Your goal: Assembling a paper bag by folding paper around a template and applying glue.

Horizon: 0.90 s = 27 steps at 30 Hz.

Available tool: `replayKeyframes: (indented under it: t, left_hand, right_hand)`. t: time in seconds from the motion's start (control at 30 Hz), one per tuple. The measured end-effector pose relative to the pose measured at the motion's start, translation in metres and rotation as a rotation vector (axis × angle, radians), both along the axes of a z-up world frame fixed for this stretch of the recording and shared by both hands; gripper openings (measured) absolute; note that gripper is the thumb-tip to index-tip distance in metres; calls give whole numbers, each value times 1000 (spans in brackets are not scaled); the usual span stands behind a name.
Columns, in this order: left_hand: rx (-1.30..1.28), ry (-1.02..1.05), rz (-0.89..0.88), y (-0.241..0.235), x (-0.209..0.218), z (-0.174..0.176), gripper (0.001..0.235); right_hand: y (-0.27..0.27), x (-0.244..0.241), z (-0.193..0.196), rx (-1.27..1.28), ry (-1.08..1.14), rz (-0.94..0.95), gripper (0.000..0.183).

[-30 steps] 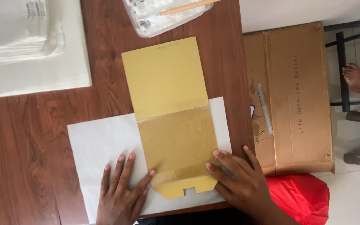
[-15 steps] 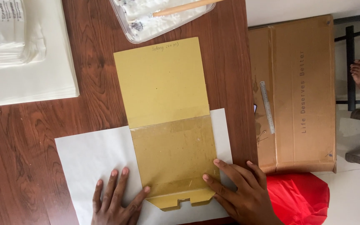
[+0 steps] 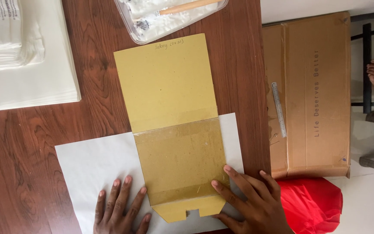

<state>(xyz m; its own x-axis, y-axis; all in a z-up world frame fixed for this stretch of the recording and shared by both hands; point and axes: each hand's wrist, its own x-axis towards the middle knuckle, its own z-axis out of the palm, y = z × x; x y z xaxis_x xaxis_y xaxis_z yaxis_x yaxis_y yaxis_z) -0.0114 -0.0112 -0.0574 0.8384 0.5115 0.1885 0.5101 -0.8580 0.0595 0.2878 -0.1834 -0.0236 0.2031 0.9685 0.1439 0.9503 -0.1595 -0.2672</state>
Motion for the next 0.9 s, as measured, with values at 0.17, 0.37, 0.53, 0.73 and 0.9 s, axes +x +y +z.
replayKeyframes:
  t: [0.17,0.37,0.53,0.73,0.9]
  left_hand:
    - [-11,13,11,0,-3,0,57]
    - [-16,5,7,1,-2,1,57]
    - [-20,5,14,1,-1,1,56]
    - [-23,1,23,1,-1,0,57]
    - [-63,13,35,4,0,7,56]
  right_hand:
    - [0,-1,-3,18,-52,8,52]
    - [0,-1,-4,14,-70,2,51]
    - [-1,-1,-6,3,-57,-10,52]
    - [-2,0,-4,-12,-20,-11,55]
    - [0,1,-2,3,-12,10,52]
